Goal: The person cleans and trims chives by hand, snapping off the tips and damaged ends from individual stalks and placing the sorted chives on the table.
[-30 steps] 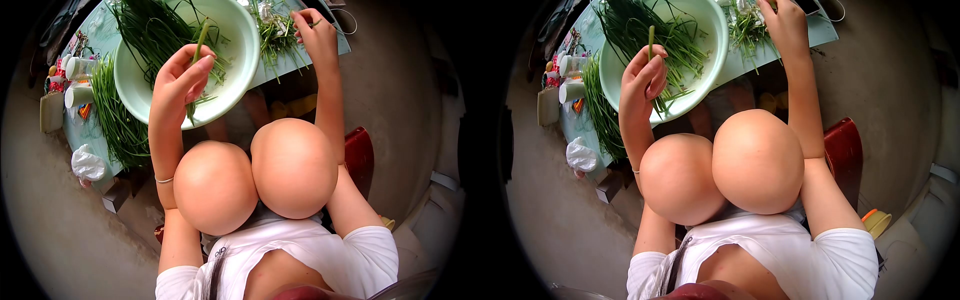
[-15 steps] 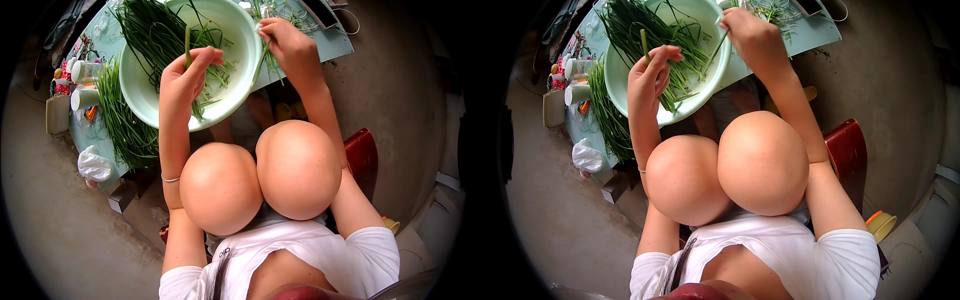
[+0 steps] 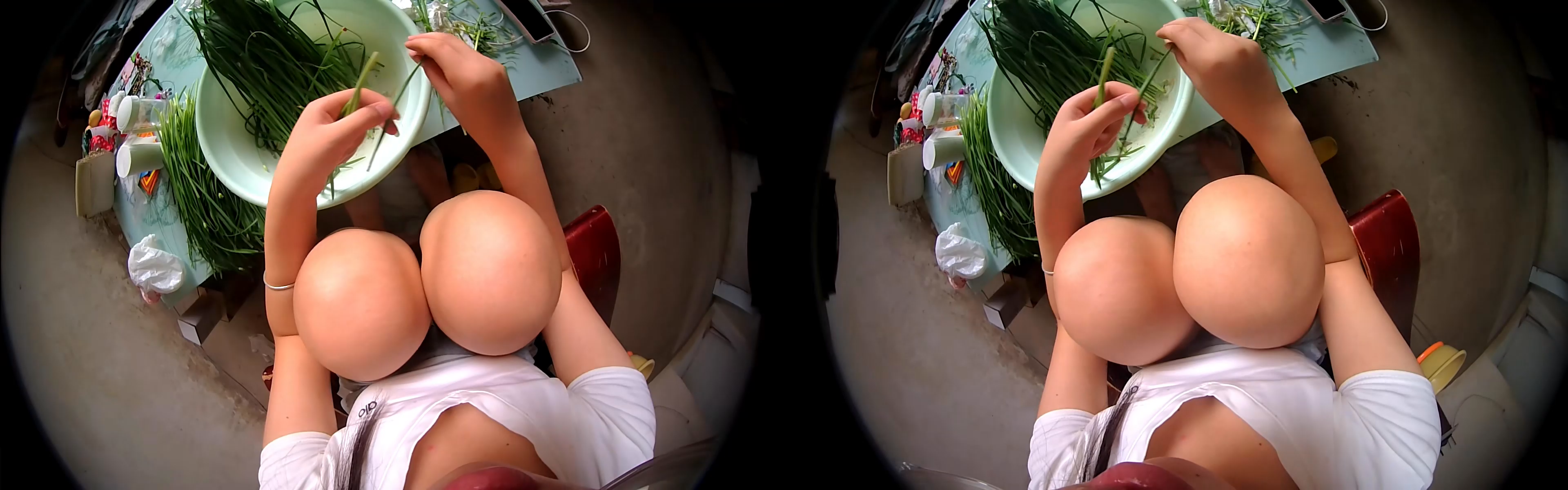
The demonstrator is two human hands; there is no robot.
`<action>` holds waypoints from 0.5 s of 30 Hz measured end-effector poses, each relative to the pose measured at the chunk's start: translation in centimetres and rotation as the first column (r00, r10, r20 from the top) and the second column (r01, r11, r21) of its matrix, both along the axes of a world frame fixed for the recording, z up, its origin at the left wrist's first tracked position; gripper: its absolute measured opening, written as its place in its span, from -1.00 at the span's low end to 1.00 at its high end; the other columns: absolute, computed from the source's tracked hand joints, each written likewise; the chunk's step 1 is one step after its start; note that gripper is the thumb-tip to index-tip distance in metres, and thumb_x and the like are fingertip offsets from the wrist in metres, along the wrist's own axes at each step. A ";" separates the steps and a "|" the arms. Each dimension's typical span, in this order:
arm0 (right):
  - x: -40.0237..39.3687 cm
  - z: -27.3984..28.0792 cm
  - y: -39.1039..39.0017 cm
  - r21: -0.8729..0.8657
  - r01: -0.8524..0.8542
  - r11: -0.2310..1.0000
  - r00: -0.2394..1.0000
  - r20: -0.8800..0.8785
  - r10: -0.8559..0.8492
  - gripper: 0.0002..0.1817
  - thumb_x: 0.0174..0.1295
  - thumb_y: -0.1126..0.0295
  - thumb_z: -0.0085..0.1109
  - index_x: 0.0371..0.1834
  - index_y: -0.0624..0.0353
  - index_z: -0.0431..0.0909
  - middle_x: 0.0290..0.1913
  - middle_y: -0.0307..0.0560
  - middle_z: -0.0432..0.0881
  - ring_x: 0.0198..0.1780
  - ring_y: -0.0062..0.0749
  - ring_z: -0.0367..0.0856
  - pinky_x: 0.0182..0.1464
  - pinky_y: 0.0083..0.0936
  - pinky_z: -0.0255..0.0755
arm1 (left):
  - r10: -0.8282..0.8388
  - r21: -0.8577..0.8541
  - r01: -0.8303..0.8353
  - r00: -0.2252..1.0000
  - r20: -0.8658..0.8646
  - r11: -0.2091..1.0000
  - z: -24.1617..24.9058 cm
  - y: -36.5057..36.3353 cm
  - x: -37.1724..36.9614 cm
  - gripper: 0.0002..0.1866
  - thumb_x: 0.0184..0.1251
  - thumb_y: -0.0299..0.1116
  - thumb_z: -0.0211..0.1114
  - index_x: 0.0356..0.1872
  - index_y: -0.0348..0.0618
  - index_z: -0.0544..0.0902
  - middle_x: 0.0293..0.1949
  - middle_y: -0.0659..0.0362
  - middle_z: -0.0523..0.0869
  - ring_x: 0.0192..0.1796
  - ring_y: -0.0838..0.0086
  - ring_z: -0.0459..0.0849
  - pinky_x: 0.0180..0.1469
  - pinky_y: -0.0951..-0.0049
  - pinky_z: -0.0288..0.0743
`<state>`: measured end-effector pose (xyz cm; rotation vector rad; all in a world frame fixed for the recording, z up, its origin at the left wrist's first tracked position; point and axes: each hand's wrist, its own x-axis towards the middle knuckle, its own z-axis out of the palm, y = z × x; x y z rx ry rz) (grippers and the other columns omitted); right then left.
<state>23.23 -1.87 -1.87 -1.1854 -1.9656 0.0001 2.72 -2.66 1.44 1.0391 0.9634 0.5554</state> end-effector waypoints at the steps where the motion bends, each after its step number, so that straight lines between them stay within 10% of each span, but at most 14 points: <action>1: 0.4 0.2 -0.1 -0.018 -0.009 1.000 1.000 -0.004 0.009 -0.76 0.10 0.58 0.23 -0.14 0.18 0.58 -0.21 -0.15 0.68 -0.37 -0.33 0.67 -0.36 -0.53 0.54 | -0.003 0.000 0.003 1.000 0.001 1.000 -0.1 -0.1 -0.1 -0.78 0.27 -0.30 0.26 -0.30 -0.28 0.66 -0.43 0.21 0.71 -0.60 0.83 0.33 -0.57 0.75 0.15; 3: 1.0 0.3 -0.3 -0.035 -0.015 0.999 1.000 -0.009 0.015 -0.75 0.11 0.58 0.22 -0.12 0.18 0.59 -0.24 -0.13 0.68 -0.39 -0.35 0.67 -0.36 -0.53 0.53 | 0.104 -0.010 -0.104 0.993 0.054 0.995 -0.2 -0.4 -0.3 -0.81 0.33 -0.32 0.18 -0.29 -0.26 0.60 -0.61 0.33 0.53 -0.73 0.83 0.11 -0.69 0.72 -0.10; 15: 1.5 1.3 -0.9 -0.074 -0.006 0.997 0.999 0.044 0.009 -0.82 0.18 0.54 0.16 -0.15 0.14 0.63 -0.27 -0.11 0.68 -0.43 -0.32 0.63 -0.38 -0.52 0.49 | 0.057 0.077 -0.056 0.998 -0.011 0.995 -0.4 -0.5 -0.8 -0.83 0.34 -0.33 0.19 -0.26 -0.24 0.60 -0.48 0.23 0.66 -0.64 0.83 0.25 -0.60 0.74 0.03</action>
